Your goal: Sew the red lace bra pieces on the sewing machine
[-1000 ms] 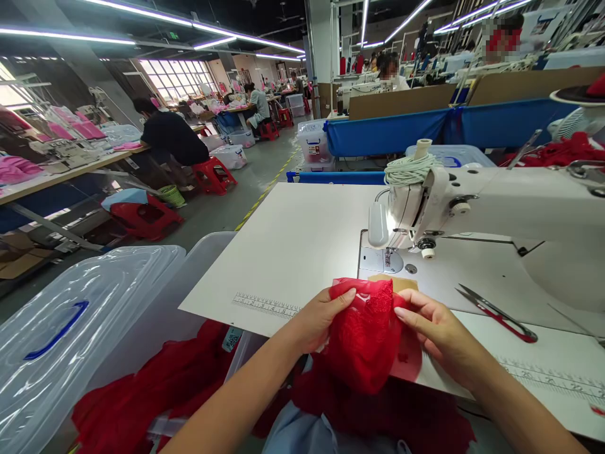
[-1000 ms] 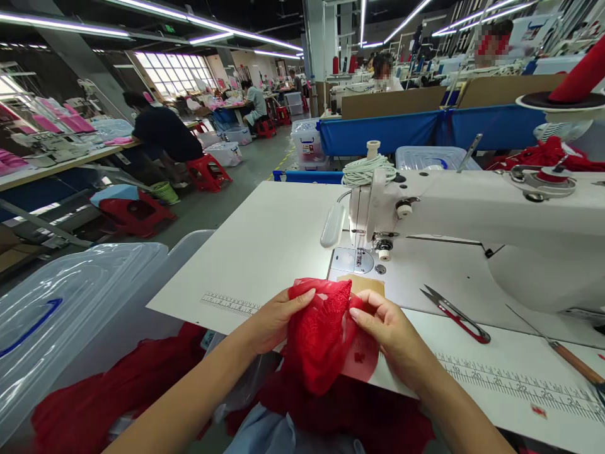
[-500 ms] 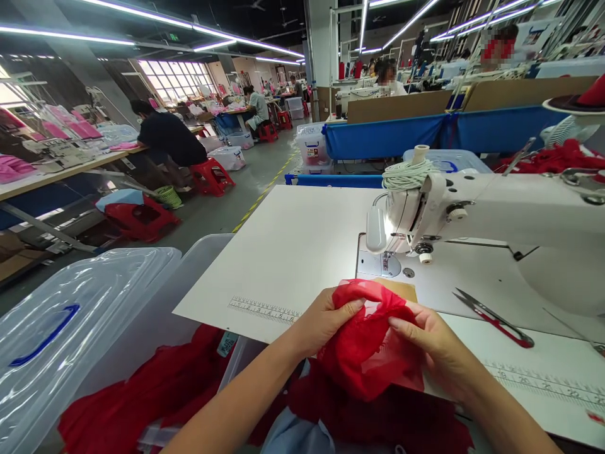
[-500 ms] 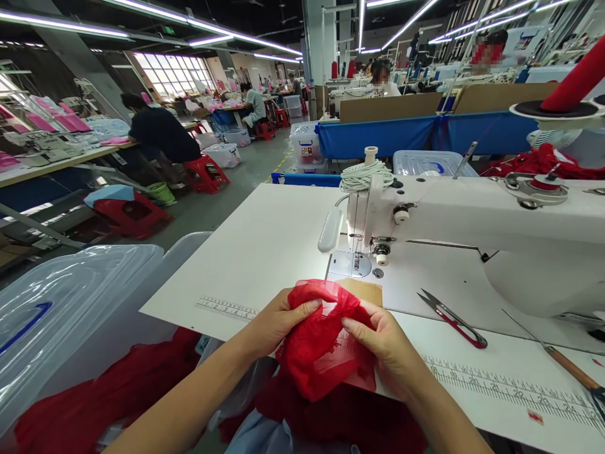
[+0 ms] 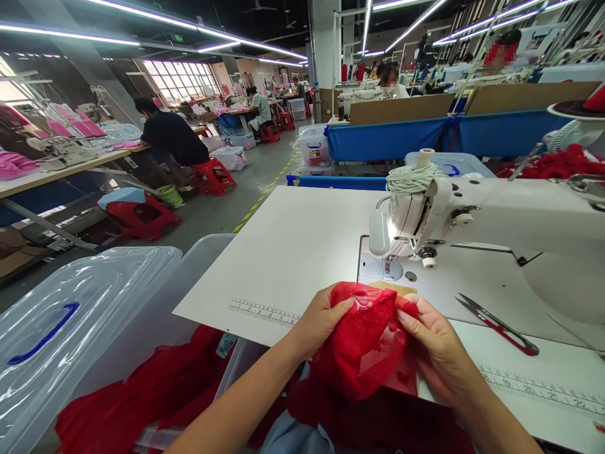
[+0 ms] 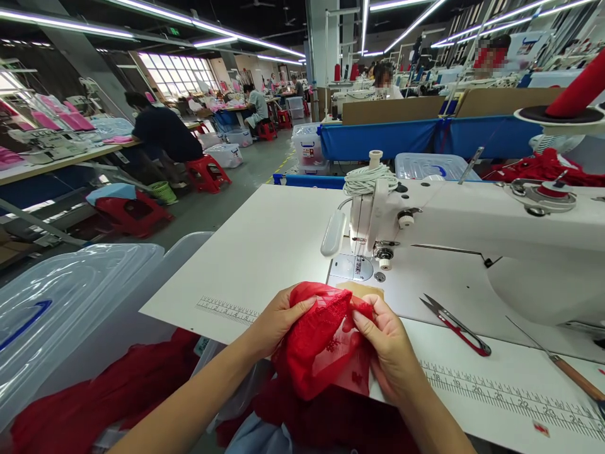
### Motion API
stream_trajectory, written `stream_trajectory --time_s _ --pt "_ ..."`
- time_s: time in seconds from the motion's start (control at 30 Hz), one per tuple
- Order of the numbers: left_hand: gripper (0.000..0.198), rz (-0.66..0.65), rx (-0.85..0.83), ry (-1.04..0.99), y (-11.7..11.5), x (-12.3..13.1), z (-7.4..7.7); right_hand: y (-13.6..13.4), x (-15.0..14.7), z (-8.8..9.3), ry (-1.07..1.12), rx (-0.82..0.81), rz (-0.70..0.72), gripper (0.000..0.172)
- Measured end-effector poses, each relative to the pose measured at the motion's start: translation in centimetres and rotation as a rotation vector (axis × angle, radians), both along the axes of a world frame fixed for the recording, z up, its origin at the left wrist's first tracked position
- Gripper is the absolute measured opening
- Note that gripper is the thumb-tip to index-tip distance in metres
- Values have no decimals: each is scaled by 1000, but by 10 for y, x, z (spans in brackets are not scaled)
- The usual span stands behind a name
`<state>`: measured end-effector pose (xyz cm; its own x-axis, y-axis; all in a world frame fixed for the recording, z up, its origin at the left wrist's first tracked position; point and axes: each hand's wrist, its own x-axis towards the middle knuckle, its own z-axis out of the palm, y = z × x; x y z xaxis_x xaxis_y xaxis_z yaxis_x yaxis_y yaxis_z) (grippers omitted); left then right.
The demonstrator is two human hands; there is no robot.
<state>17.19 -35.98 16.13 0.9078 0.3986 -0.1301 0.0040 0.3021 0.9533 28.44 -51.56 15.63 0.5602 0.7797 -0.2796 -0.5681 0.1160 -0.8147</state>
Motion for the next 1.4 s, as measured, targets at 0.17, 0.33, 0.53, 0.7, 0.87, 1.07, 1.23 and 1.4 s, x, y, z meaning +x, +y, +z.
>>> stream_trajectory --time_s 0.17,0.33,0.53,0.7,0.87,1.07,1.23,1.4 --pt "28 7 -17 -7 4 -2 0 4 0 0 -66 -71 -157 43" --pt "35 173 453 7 -3 -8 2 2 -5 -1 -128 -41 -141 37" --pt "30 -58 902 171 -26 -13 7 2 -7 1 -107 -32 -111 40" --pt "23 -38 588 103 -14 -10 3 1 -6 3 -155 -67 -224 40" --pt "36 120 385 113 3 -10 0 -2 -4 2 -141 -108 -343 44" --pt "39 90 74 59 1 -12 -2 0 -5 5 -172 -106 -323 43" --pt "39 73 -88 8 -4 -14 2 -1 -5 5 -178 -92 -314 42" --pt "37 67 -130 -2 -3 -17 -2 0 -7 6 -169 -65 -293 40"
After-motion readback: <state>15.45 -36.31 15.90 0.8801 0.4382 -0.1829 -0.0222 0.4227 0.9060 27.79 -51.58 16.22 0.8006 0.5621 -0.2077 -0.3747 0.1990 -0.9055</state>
